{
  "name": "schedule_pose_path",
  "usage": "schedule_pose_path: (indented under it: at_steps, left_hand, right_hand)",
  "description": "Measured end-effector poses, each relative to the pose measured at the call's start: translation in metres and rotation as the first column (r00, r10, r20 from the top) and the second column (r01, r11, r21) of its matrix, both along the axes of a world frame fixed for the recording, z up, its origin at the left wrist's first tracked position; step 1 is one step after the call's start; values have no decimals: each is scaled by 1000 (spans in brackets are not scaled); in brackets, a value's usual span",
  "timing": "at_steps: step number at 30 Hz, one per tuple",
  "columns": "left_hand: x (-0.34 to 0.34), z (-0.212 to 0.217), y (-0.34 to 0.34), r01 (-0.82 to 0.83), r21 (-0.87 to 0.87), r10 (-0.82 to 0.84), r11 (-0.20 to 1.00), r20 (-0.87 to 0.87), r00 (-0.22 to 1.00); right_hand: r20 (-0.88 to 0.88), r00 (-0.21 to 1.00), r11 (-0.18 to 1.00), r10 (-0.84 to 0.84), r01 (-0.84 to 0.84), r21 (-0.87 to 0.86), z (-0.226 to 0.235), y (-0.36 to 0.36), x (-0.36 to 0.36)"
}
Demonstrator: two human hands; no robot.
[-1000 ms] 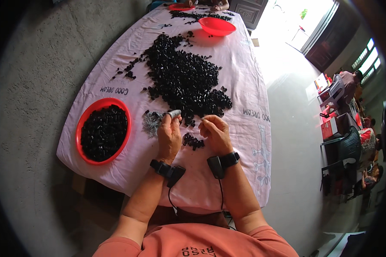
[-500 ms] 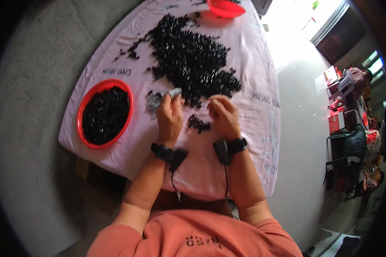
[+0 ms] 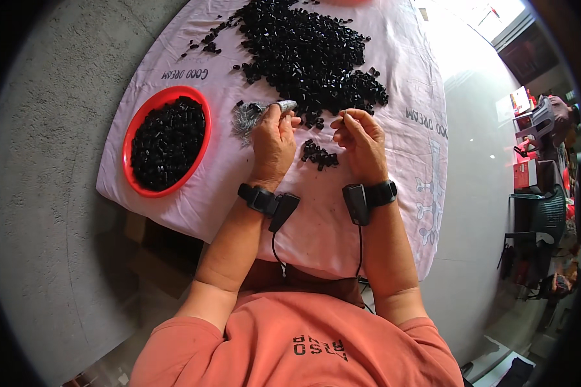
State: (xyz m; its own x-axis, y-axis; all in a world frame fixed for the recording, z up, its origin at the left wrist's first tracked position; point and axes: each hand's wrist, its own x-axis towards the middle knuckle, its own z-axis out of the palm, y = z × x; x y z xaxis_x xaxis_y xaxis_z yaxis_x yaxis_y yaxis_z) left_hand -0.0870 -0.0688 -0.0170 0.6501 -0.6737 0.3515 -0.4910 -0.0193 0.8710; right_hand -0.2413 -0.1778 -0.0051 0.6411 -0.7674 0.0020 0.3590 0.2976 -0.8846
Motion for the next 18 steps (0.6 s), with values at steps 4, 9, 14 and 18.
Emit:
schedule_pose_path:
  at_steps: [4,9,14,18]
  left_hand:
    - [-2,5,2,8,5,-8,1000,6,1000]
    - [-1,3,0,1,-16,1,1000,145,989]
    - [0,5,1,-9,-10,10,1000,129,992]
    - [3,0,-2,24,-70,-9,997,203,979]
  right_hand:
    - [-10,1000,1000,-9,8,-13,-4,-2,-1]
    - [-16,1000,1000,0,-1,-26,-4,-1,0]
    - [-16,1000,999,23,-23,-48,-4,-2,-1]
    - [-44,999,999,16,-18,-50,-3,-1,0]
